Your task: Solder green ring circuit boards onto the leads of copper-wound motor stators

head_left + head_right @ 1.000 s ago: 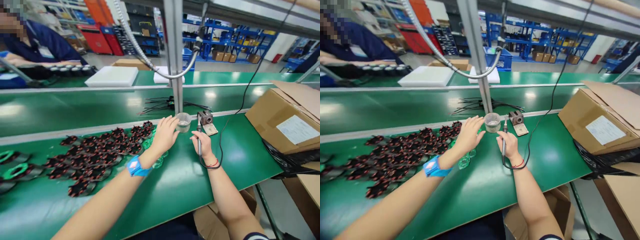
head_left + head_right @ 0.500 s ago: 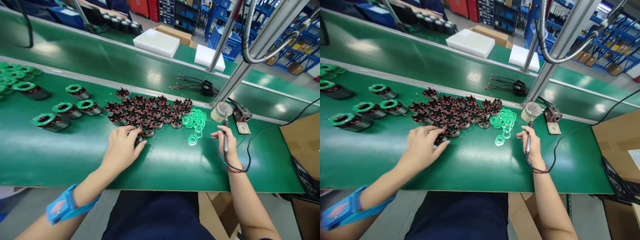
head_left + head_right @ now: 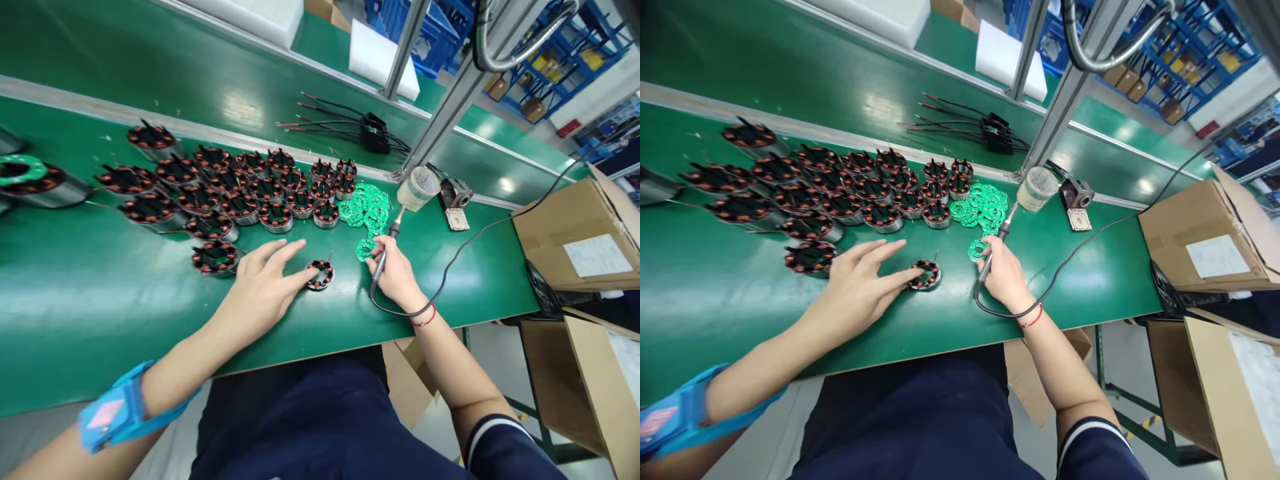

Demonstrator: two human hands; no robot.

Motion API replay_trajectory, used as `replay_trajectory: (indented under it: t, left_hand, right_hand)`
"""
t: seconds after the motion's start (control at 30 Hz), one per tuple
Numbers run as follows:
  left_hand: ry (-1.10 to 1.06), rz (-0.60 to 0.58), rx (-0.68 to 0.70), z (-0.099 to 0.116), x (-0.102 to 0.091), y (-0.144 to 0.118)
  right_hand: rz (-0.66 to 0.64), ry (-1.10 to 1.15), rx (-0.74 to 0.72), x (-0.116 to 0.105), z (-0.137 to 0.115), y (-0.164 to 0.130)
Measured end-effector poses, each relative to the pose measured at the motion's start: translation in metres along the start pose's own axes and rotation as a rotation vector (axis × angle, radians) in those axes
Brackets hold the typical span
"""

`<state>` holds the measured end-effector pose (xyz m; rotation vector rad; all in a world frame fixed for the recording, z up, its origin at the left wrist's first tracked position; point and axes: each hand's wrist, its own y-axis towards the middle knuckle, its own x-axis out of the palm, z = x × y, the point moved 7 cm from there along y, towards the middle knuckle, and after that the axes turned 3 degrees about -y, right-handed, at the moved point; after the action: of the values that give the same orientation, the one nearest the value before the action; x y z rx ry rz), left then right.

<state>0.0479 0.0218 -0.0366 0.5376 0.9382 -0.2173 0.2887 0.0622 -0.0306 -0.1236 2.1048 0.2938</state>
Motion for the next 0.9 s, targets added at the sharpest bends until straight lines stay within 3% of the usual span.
replay_trajectory:
  t: [0.13,0.3,0.43,0.5,0.63,0.73,0.9]
  left_hand:
    - [-0.128,-0.078,-0.193,-0.02,0.012,0.003]
    - [-0.164,-0.186,-0.222,-0.01,0.026,0.021]
    - [-0.439,-0.223,-0.245,-0.01,0.018,0.04]
    - [-0.474,-0.276,-0.264,-0.014,0.011,0.05]
    - [-0.253,-0.436,-0.088,-0.007,0.006,0.064]
    - [-0.143,-0.454,0.068,0.003,0.012,0.068]
    - [-0.258,-0.454,0.057,-0.002,0.027,0.065]
  right_hand:
    - [-0.081,-0.078,-0.05,0.011,-0.004,0.009]
    - [-0.088,-0.169,-0.031,0.02,-0.01,0.017]
    - [-0.037,-0.132,-0.02,0.02,-0.02,0.016]
    - [0.011,-0.079,-0.003,0.013,-0.02,0.012]
    - [0.081,0.032,0.017,-0.011,-0.012,-0.006]
    - [0.199,0.116,-0.041,-0.029,-0.013,-0.026]
    - [0.39,0.291,0.122,-0.029,0.001,-0.058]
